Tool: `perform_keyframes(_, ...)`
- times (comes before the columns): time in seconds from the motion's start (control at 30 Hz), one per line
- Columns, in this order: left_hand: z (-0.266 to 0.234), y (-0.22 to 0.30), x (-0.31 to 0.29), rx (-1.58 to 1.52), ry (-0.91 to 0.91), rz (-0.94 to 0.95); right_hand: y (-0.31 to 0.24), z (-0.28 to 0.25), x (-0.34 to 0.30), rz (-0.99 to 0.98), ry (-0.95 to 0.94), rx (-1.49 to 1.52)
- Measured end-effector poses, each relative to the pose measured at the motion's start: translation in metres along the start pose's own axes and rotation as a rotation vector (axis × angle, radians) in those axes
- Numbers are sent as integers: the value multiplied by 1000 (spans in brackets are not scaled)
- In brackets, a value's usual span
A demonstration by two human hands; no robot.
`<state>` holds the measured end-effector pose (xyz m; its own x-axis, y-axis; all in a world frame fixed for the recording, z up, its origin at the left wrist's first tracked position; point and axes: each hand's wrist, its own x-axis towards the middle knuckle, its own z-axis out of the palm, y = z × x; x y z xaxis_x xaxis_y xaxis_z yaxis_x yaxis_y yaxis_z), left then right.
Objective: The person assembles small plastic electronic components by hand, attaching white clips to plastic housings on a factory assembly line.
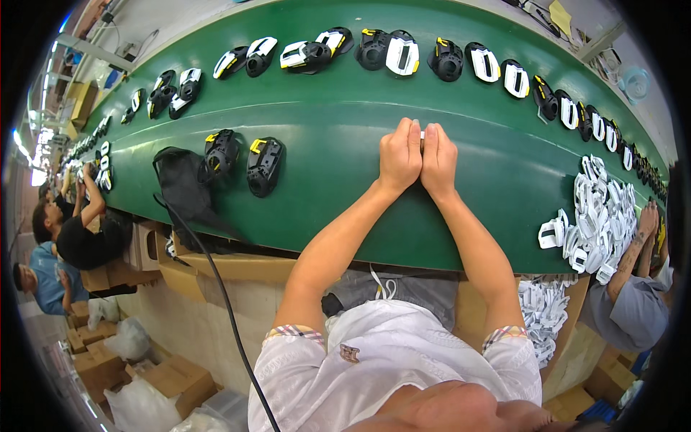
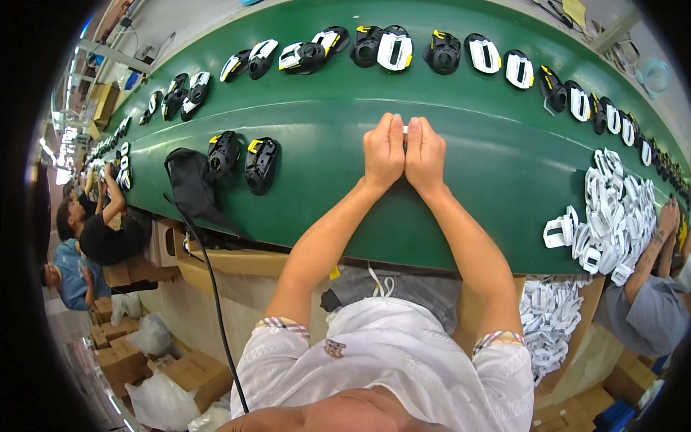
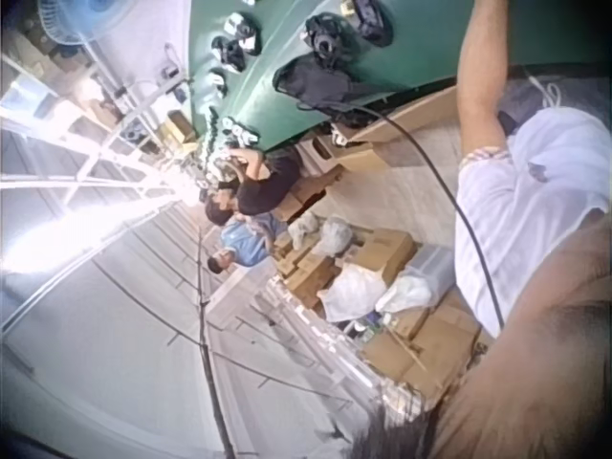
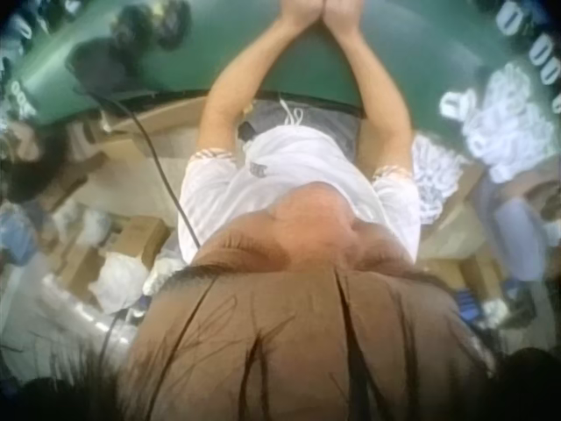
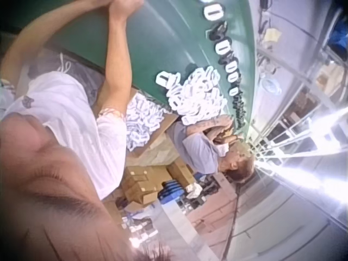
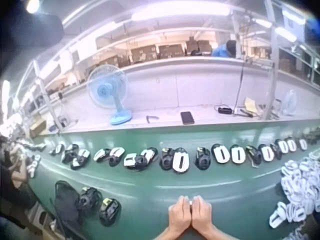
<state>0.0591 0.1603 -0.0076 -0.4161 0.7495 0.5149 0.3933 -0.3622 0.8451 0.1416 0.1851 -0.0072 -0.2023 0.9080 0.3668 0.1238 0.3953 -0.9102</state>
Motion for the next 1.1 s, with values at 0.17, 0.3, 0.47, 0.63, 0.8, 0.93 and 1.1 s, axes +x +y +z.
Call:
perform_keyframes(0.17,-2,-1,0,4,-35,-72,1,0,1,-50,-16,-68)
perform_keyframes(0.3,-2,-1,-3,-34,2,-108,2,0,0,-128,-9,-99)
perform_keyframes(0.47,-2,0,-4,-89,-12,-72,0,-1,-2,-5,-8,57)
perform_keyframes(0.63,0,-1,-3,-81,-14,-81,2,-1,-2,-13,-30,59)
perform_keyframes(0.8,0,-2,-3,-58,-22,-81,2,-3,0,-40,-39,44)
perform_keyframes(0.93,0,-2,-2,-68,-18,-67,2,-2,0,20,-41,67)
perform_keyframes(1.1,0,-4,-1,-38,-15,-71,3,-1,2,10,-54,41)
